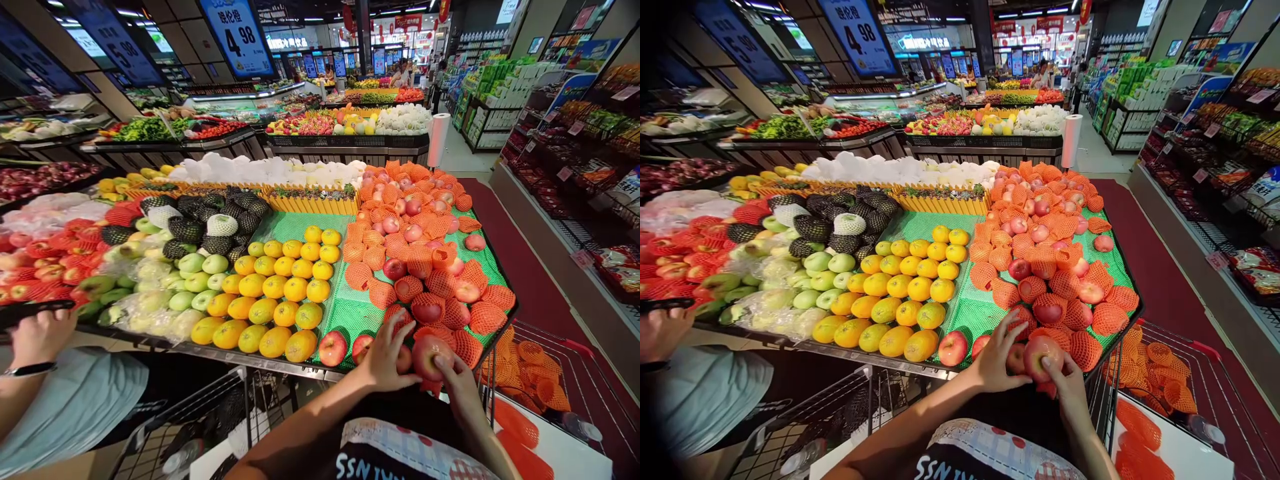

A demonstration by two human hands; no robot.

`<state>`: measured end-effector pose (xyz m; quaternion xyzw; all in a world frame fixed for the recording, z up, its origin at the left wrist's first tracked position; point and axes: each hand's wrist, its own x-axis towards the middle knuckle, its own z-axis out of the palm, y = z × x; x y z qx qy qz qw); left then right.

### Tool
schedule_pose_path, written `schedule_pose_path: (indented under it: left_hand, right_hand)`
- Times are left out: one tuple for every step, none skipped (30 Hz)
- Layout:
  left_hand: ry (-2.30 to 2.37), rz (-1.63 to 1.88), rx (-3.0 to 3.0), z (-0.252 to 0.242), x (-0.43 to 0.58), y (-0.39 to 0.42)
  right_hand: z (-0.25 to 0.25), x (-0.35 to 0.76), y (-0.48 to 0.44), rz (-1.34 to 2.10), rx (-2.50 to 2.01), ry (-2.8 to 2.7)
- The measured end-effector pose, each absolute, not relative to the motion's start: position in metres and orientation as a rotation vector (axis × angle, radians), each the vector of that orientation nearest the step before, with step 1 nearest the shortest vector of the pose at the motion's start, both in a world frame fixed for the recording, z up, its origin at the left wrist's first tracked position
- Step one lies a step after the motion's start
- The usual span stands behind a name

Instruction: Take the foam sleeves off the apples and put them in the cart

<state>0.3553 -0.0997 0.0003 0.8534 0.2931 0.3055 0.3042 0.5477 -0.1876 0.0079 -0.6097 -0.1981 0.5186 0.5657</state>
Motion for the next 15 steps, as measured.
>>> schedule_pose_path:
  left_hand:
    - [0.751,0.791,2.324,-0.002,0.356,-0.1]
    - [0.698,0.784,2.38,-0.003,0.357,-0.101]
    - [0.644,0.789,2.416,-0.004,0.359,-0.102]
    - [0.61,0.808,2.428,-0.005,0.36,-0.101]
    - [0.62,0.842,2.412,-0.005,0.36,-0.1]
    - [0.678,0.876,2.371,-0.005,0.359,-0.097]
    - [0.767,0.899,2.319,-0.003,0.356,-0.093]
    - [0.878,0.91,2.263,-0.002,0.352,-0.086]
    - [1.001,0.909,2.21,-0.001,0.346,-0.079]
    - [1.127,0.903,2.164,-0.001,0.339,-0.07]
    - [1.248,0.886,2.128,-0.002,0.331,-0.061]
    - [1.361,0.859,2.096,-0.003,0.323,-0.051]
    - [1.471,0.818,2.059,-0.006,0.315,-0.042]
    - [1.571,0.756,2.021,-0.01,0.307,-0.034]
    - [1.654,0.674,1.988,-0.015,0.301,-0.028]
  right_hand:
    - [0.008,0.545,-0.186,1.177,-1.485,-0.536]
    - [0.007,0.542,-0.185,1.143,-1.521,-0.604]
    - [0.008,0.54,-0.183,1.116,-1.54,-0.664]
    - [0.009,0.539,-0.181,1.098,-1.544,-0.711]
    - [0.01,0.54,-0.18,1.083,-1.537,-0.737]
    - [0.013,0.543,-0.18,1.071,-1.525,-0.741]
    - [0.016,0.549,-0.18,1.059,-1.508,-0.719]
    - [0.02,0.558,-0.181,1.031,-1.5,-0.671]
    - [0.024,0.569,-0.184,0.981,-1.51,-0.612]
    - [0.027,0.583,-0.188,0.902,-1.542,-0.545]
    - [0.028,0.6,-0.194,0.808,-1.588,-0.474]
    - [0.027,0.618,-0.202,0.715,-1.643,-0.414]
    - [0.023,0.638,-0.212,0.613,-1.691,-0.342]
    - [0.016,0.659,-0.223,0.57,-1.725,-0.293]
    - [0.005,0.679,-0.236,0.532,-1.743,-0.249]
